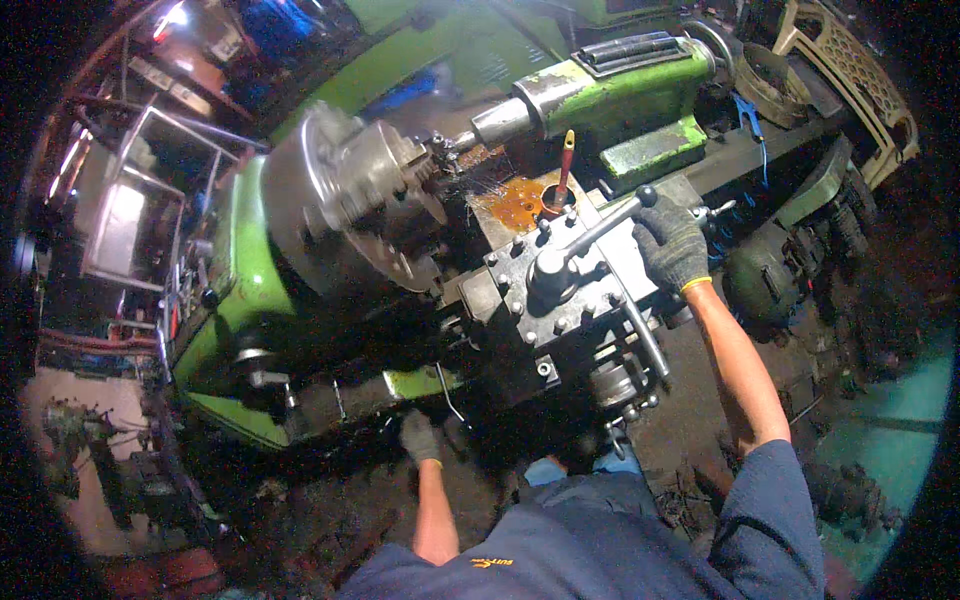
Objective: The person operates a green metal lathe, using both hands to manipulate the control levers and knobs. They adjust the tool post and engage the cutting tool with the rotating metal workpiece, generating metal shavings. The person repeatedly retracts and advances the tool while monitoring the machining process.
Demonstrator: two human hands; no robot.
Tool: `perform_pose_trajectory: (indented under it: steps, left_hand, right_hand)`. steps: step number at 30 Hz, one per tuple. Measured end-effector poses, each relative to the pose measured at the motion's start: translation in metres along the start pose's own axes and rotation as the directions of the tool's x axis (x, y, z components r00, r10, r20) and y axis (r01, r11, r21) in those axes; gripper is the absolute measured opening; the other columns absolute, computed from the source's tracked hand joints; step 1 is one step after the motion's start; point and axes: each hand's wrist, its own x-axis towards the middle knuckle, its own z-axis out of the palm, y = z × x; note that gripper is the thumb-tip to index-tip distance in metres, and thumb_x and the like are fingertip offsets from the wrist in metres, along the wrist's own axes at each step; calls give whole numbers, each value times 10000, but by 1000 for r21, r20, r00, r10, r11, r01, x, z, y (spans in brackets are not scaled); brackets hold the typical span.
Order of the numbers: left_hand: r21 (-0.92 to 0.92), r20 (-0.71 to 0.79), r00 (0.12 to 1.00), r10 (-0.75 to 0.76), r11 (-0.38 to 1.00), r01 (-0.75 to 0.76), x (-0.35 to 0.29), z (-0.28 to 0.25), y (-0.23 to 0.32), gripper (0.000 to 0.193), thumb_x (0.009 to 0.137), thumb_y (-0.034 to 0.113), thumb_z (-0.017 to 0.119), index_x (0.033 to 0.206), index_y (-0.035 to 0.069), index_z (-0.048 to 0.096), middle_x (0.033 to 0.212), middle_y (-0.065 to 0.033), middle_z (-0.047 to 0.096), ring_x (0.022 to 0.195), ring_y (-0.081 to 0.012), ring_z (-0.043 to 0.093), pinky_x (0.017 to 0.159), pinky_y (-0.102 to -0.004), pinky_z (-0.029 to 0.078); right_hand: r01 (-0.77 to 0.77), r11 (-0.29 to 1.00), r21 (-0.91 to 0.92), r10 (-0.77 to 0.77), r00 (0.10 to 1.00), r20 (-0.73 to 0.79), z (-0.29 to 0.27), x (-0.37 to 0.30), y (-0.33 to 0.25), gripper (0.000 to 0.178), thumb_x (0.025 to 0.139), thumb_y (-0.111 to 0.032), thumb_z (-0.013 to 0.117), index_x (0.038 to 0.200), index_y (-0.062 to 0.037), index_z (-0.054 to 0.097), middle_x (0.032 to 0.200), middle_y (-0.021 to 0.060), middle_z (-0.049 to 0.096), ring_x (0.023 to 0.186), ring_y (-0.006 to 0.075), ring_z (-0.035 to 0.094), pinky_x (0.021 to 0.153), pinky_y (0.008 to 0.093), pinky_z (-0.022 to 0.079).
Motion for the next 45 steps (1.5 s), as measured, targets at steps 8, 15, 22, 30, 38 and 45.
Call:
perform_pose_trajectory:
  steps: [8, 15, 22, 30, 38, 45]
  left_hand:
    - [160, -468, 633, 617, 764, -625, 146, -212, 266, 226, 906, 58, 609, 1110, 23, 699, 1110, -173, 707, 1053, -345, 653, 950, -436, 504]
    - [646, -153, 304, 940, 328, -690, 251, -260, 335, 209, 810, 56, 598, 992, 69, 701, 937, -158, 660, 930, -389, 623, 897, -486, 480]
    - [698, -231, 416, 880, 447, -559, 338, -241, 323, 81, 760, 109, 607, 694, 99, 652, 752, -124, 609, 773, -321, 611, 728, -445, 469]
    - [785, -340, 358, 870, 472, -401, 339, -227, 317, 206, 850, 121, 538, 1005, 74, 666, 1171, -232, 615, 1191, -439, 540, 1065, -504, 414]
    - [725, -374, 441, 816, 553, -410, 327, -232, 328, 180, 840, 121, 584, 998, 100, 668, 1161, -160, 620, 1217, -411, 519, 1073, -511, 399]
    - [716, -350, 524, 776, 583, -384, 320, -231, 336, 165, 837, 131, 587, 972, 93, 672, 1104, -145, 625, 1149, -387, 539, 1056, -509, 405]
  right_hand:
    - [64, 997, 41, -61, 996, -70, -7, -6, 13, 317, 858, -169, 674, 1162, -83, 700, 1256, 184, 667, 1243, 384, 581, 1093, 473, 423]
    - [184, 982, 51, -175, 972, -155, 1, -4, 18, 274, 827, -149, 689, 1089, -68, 704, 1177, 183, 690, 1145, 394, 626, 1034, 478, 472]
    - [102, 993, 51, -98, 991, -86, -8, -4, 15, 305, 841, -192, 673, 1122, -78, 705, 1246, 180, 669, 1216, 381, 589, 1091, 489, 423]
    - [143, 988, 52, -138, 987, -87, -3, -4, 17, 260, 839, -165, 676, 1082, -74, 702, 1203, 172, 685, 1181, 389, 601, 1056, 499, 440]
    - [222, 972, 81, -210, 968, -140, -8, 2, 3, 222, 785, -126, 667, 992, -44, 668, 963, 185, 633, 949, 406, 604, 849, 504, 484]
    - [181, 982, 56, -175, 980, -89, -6, -1, 6, 236, 809, -126, 670, 1033, -50, 678, 1074, 200, 660, 1046, 411, 611, 925, 499, 480]
